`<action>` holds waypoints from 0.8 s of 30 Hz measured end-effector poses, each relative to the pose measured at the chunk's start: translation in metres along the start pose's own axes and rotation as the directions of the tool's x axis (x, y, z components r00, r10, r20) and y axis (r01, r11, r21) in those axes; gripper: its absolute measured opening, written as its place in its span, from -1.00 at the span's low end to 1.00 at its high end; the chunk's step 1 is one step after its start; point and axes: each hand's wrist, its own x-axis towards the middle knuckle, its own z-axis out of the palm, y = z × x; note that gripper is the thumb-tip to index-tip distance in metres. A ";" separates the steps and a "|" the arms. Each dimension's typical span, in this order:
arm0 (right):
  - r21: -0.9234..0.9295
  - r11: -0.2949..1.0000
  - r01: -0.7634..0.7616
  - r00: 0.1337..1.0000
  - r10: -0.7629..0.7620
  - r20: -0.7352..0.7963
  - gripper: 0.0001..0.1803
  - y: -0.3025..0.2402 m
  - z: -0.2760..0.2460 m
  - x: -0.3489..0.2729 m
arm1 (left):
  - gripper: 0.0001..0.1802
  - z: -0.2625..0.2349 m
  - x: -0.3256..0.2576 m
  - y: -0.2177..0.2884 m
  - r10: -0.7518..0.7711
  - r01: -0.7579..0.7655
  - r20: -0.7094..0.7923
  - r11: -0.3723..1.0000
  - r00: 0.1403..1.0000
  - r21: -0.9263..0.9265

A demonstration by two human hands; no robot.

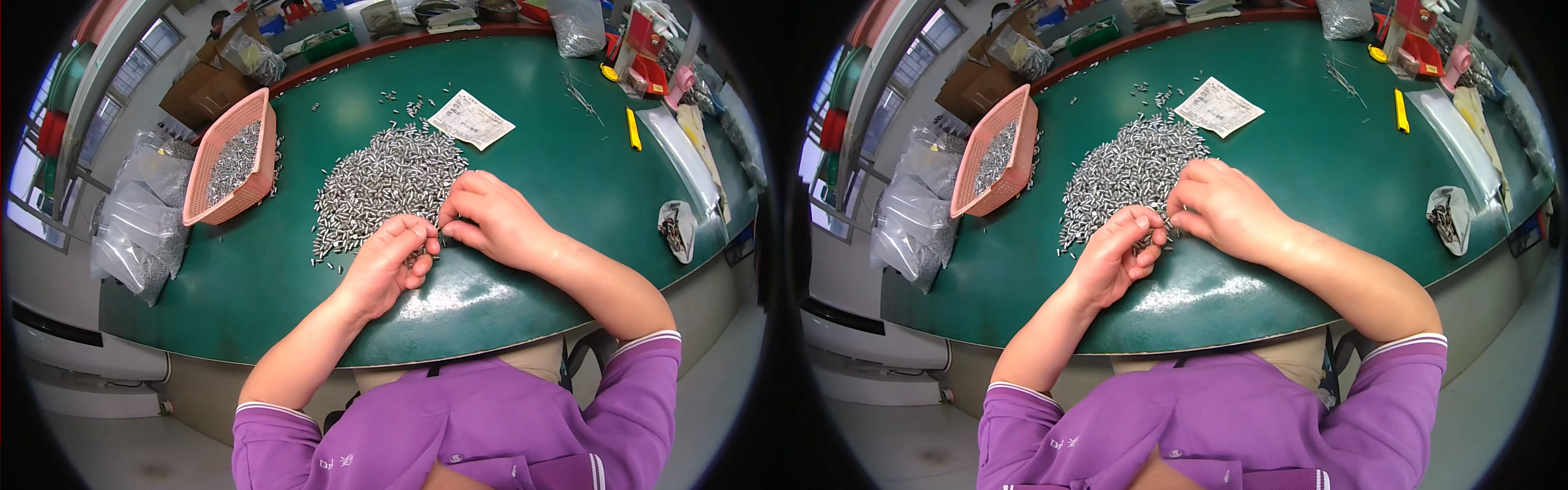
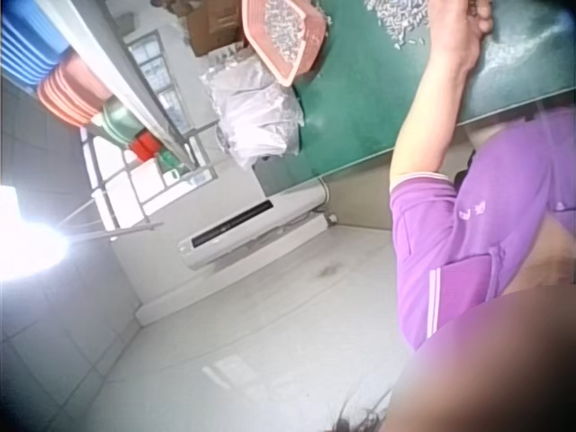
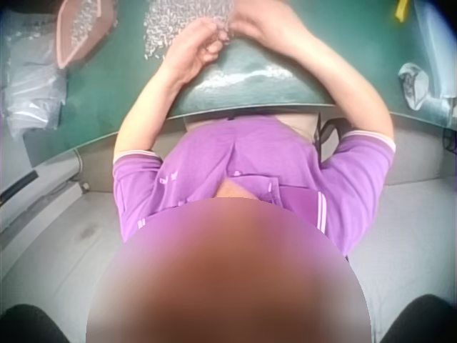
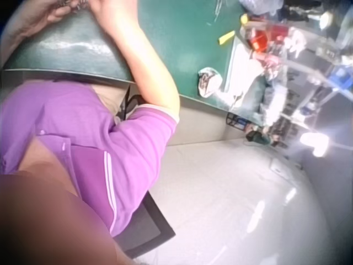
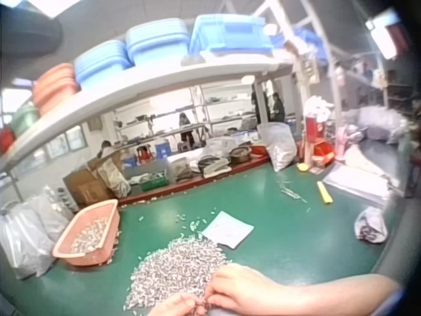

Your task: Sorting and inspecting small metal screws or components at a factory workbench.

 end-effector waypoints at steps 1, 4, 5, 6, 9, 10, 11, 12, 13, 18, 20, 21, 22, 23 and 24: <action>0.041 0.999 0.012 0.999 -0.010 -0.048 -0.87 -0.002 -0.002 0.002 | -0.84 -0.001 0.001 -0.001 0.000 0.000 0.013 1.000 1.000 0.020; 0.112 0.993 0.043 0.995 -0.032 -0.096 -0.87 -0.003 -0.004 0.002 | -0.84 0.000 0.000 -0.003 -0.027 0.025 0.049 0.999 0.998 0.040; 0.160 0.985 0.064 0.994 -0.049 -0.099 -0.86 -0.004 -0.003 0.002 | -0.84 0.000 0.000 -0.003 -0.027 0.025 0.048 0.999 0.998 0.041; 0.207 0.975 0.085 0.993 -0.065 -0.103 -0.85 -0.005 -0.001 0.002 | -0.83 0.001 -0.001 -0.002 -0.033 0.031 0.054 0.999 0.998 0.042; 0.229 0.969 0.090 0.990 -0.062 -0.123 -0.85 -0.003 0.002 0.002 | -0.83 0.001 -0.001 -0.002 -0.039 0.038 0.050 0.999 0.998 0.034; 0.229 0.970 0.081 0.990 -0.052 -0.132 -0.86 -0.003 0.002 0.003 | -0.84 0.000 0.000 -0.002 -0.039 0.038 0.040 0.999 0.998 0.024; 0.228 0.970 0.081 0.990 -0.052 -0.132 -0.86 -0.002 0.001 0.003 | -0.84 -0.001 0.000 -0.002 -0.039 0.038 0.040 0.999 0.998 0.024; 0.174 0.982 0.067 0.990 -0.044 -0.137 -0.85 -0.001 -0.001 0.003 | -0.84 -0.002 0.001 -0.002 -0.040 0.040 0.057 0.999 0.998 0.005; 0.119 0.991 0.053 0.989 -0.036 -0.142 -0.85 -0.001 -0.002 0.003 | -0.85 -0.002 0.002 -0.002 -0.041 0.042 0.073 0.999 0.996 -0.014; 0.046 0.997 0.056 0.998 -0.057 0.018 -0.83 0.003 -0.001 -0.001 | -0.82 0.000 0.001 -0.001 -0.036 0.038 0.063 0.998 0.997 -0.041; 0.018 0.997 0.079 0.996 -0.080 0.051 -0.83 0.004 0.000 -0.002 | -0.81 0.000 0.001 -0.001 -0.036 0.038 0.040 0.998 0.999 -0.041; -0.001 0.998 0.062 0.996 -0.062 0.067 -0.84 0.004 0.000 -0.002 | -0.80 0.000 0.000 -0.001 -0.042 0.044 0.033 0.998 0.999 -0.046; -0.020 0.999 0.046 0.996 -0.044 0.082 -0.85 0.004 0.000 -0.003 | -0.79 0.000 0.000 0.000 -0.048 0.050 0.026 0.997 0.998 -0.051; -0.021 0.999 0.046 0.996 -0.044 0.082 -0.85 0.005 0.001 -0.003 | -0.79 0.000 0.000 0.000 -0.048 0.049 0.027 0.997 0.998 -0.051; -0.044 0.998 0.051 0.997 -0.049 0.061 -0.86 0.006 0.003 -0.004 | -0.79 0.000 -0.001 0.000 -0.048 0.049 0.025 0.998 0.999 -0.048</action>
